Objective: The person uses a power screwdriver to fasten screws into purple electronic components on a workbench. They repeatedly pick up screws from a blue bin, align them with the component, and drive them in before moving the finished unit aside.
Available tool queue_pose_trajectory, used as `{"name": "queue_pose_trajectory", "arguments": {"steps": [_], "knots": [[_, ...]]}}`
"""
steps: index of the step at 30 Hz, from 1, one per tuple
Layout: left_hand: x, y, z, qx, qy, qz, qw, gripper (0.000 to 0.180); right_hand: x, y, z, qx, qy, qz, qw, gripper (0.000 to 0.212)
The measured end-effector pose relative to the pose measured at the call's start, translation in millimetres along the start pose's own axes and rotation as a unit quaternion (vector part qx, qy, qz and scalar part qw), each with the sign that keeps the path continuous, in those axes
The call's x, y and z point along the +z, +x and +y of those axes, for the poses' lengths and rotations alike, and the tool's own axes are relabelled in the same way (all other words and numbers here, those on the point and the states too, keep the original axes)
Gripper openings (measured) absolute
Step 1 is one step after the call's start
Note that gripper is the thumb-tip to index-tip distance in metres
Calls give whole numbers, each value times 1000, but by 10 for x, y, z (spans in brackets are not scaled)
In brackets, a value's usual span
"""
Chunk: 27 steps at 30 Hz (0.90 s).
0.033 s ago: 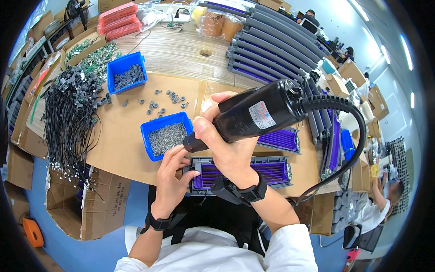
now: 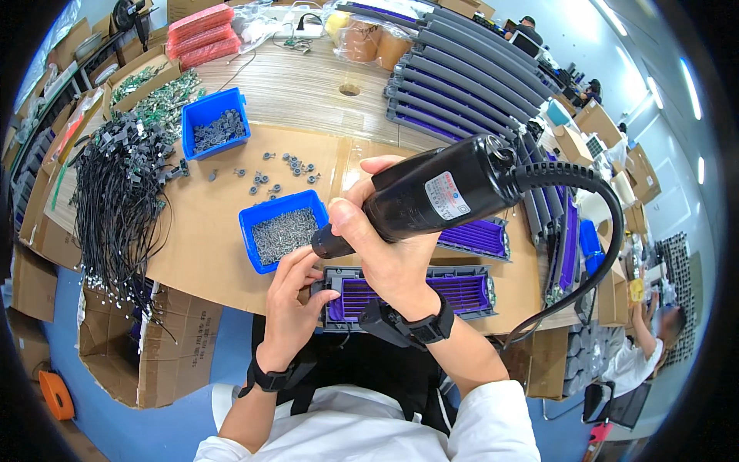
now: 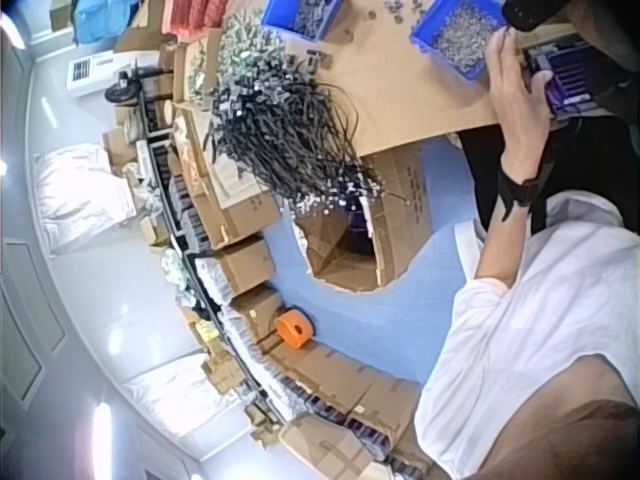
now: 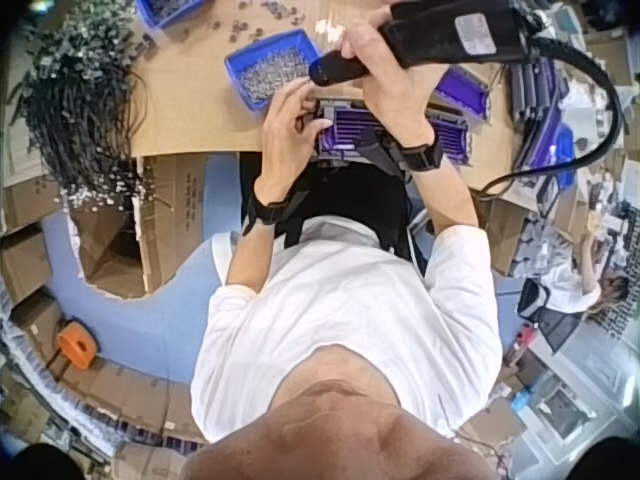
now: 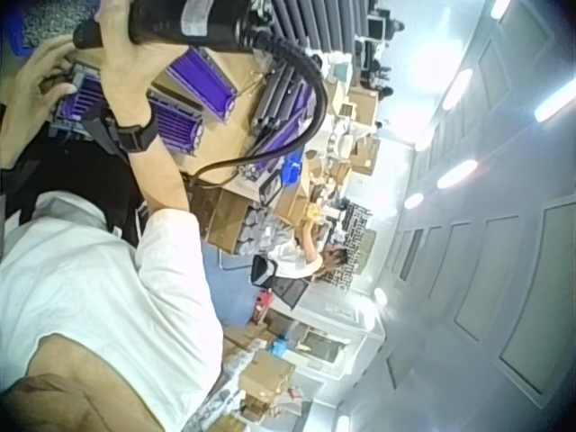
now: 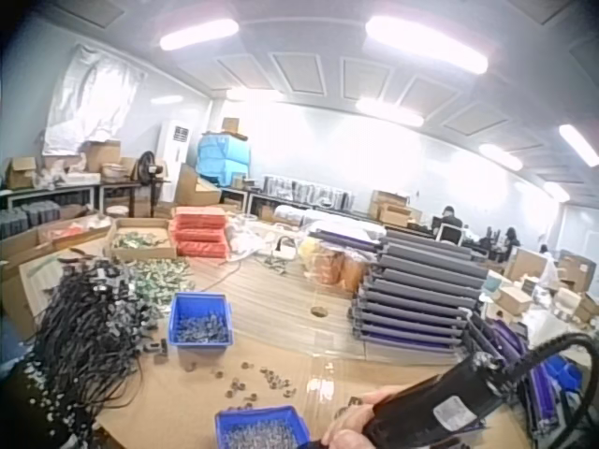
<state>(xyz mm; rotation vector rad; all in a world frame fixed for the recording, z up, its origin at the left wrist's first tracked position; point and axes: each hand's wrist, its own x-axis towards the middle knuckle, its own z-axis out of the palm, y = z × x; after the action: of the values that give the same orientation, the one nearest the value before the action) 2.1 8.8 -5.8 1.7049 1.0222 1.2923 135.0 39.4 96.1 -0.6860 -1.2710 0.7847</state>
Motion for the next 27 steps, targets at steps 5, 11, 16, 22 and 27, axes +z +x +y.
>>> {"name": "queue_pose_trajectory", "arguments": {"steps": [5, 11, 16, 22, 27], "knots": [[1, 2, -7, 8, 1, 1, 1000, 65, -9, 8, -14, -6, 5, -4, 1000, 45], [-2, 10, 11, 2, -2, -5, 1000, 63, -4, -4, -8, -5, -1, 3, 1000, 45], [-3, -4, -8, 1, -6, 0, 1000, 63, -9, -12, -4, -7, -10, 3, 1000, 45], [-11, -1, 9, 10, 1, -2, 1000, 63, -15, -18, -38, -13, 4, 8, 1000, 45], [-10, 10, 4, 18, 9, -3, 1000, 62, -9, -9, -71, -23, 2, 1, 1000, 45]]}}
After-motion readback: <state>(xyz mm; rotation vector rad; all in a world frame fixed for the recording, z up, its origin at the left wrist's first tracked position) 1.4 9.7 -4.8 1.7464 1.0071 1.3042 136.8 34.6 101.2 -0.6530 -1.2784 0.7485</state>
